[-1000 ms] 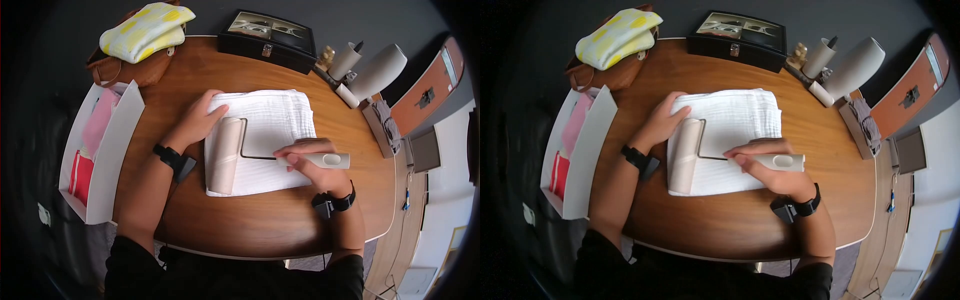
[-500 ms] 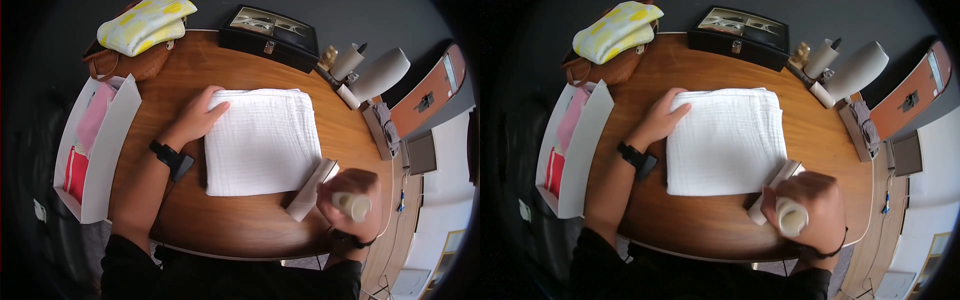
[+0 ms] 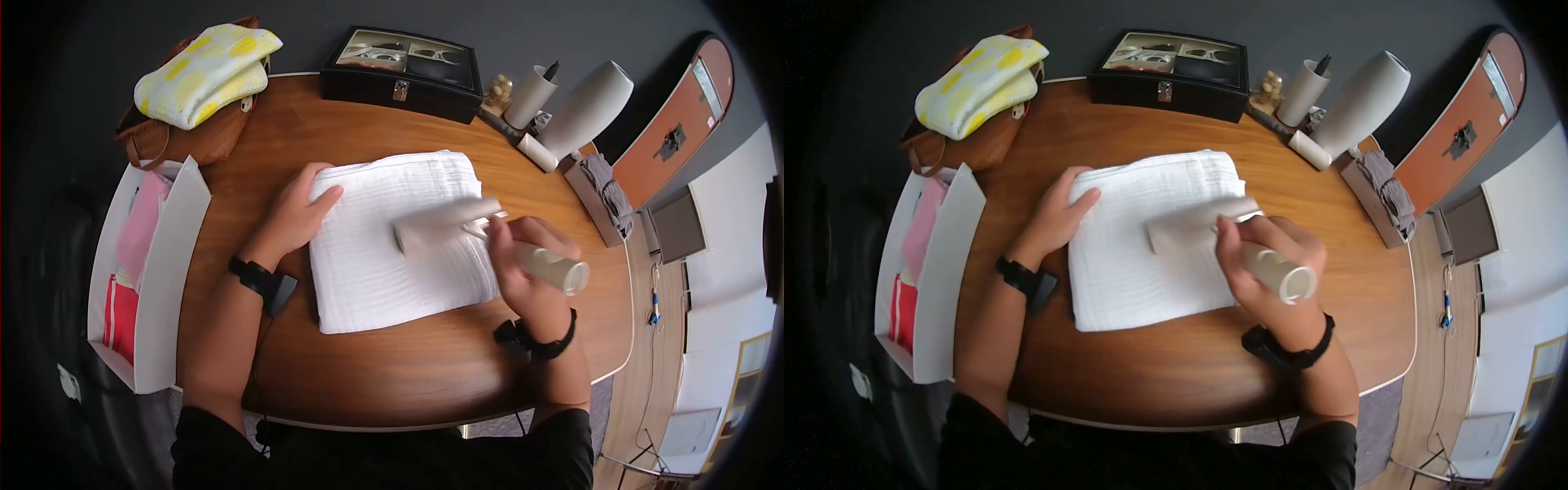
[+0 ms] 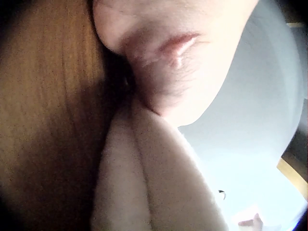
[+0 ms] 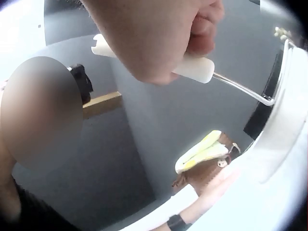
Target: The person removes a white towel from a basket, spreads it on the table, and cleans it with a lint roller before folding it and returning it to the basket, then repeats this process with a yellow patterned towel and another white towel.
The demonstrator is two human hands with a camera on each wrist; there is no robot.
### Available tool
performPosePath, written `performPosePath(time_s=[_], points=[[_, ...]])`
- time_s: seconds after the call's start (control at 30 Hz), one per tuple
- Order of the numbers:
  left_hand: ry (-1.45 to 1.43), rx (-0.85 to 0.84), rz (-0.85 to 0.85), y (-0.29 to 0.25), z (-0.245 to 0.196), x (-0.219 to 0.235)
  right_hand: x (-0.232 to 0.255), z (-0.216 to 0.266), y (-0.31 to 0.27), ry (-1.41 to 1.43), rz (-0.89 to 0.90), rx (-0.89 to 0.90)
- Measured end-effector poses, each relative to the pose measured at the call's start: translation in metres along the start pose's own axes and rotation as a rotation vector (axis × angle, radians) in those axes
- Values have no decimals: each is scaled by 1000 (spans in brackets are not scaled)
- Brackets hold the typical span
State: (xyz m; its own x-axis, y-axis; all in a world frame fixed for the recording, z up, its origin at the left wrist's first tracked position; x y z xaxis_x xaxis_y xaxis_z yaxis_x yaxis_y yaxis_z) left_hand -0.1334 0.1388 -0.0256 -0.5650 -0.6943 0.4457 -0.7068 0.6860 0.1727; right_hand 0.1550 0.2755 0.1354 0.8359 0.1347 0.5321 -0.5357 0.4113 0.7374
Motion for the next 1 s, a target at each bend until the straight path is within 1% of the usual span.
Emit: performPosePath(time_s=[0.07,0.17,0.2,0.27,0.37,0.4,0.47,0.5,0.57,0.63,0.67,0.73,0.77,0.83,0.87,0.9,0.93,0.97,1.0], points=[[-18,27,15,-1,-1,0,-12,0,1,-14,-23,48],[56,-141,-51,3,8,0,-24,-18,-3,39,-83,79],[32,-117,-37,4,6,0,-22,-9,-2,-2,-45,144],[-17,-55,-17,0,3,0,-12,10,-1,-38,64,125],[-24,-121,-34,1,7,-1,4,46,-8,-32,271,91],[-22,-147,-44,3,8,-1,9,54,-10,-4,306,72],[-14,-207,-59,4,9,-2,9,56,-11,-25,250,125],[-27,-154,-38,3,10,-2,9,57,-12,-36,217,149],[-48,-58,6,1,5,-1,-5,35,-14,-44,146,130],[-42,-53,-1,1,3,-1,-22,11,-11,7,55,149],[-39,-52,-6,1,4,-1,-32,2,-10,9,42,177],[25,-182,-60,2,8,-3,-49,-14,-13,21,22,236],[59,-246,-90,4,11,-2,-48,-15,-15,7,38,249],[-9,-96,-22,4,3,0,-38,3,-11,-13,90,276],[-49,-10,11,-1,3,-1,-28,16,-9,-32,176,205],[-48,-13,11,-3,3,-1,-18,29,-9,17,264,124],[-47,-19,12,-2,2,-1,-8,41,-12,29,324,94],[-40,-30,10,-1,3,-1,0,56,-15,-10,433,110],[-34,-40,8,0,3,-1,8,62,-16,42,445,30]])
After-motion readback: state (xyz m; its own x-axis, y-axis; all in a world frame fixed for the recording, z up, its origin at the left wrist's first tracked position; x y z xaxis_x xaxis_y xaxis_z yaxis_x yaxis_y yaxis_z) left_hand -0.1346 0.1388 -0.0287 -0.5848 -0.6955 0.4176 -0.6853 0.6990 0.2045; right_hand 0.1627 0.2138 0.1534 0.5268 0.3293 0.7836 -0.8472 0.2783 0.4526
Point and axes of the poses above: each hand's wrist, its own y-axis towards the middle knuckle, its own x-axis out of the back of the hand, z = x × y, the point moved 8 cm from there along y, towards the middle knuckle, and after that the axes turned 7 degrees about -z, right-handed, at the moved point
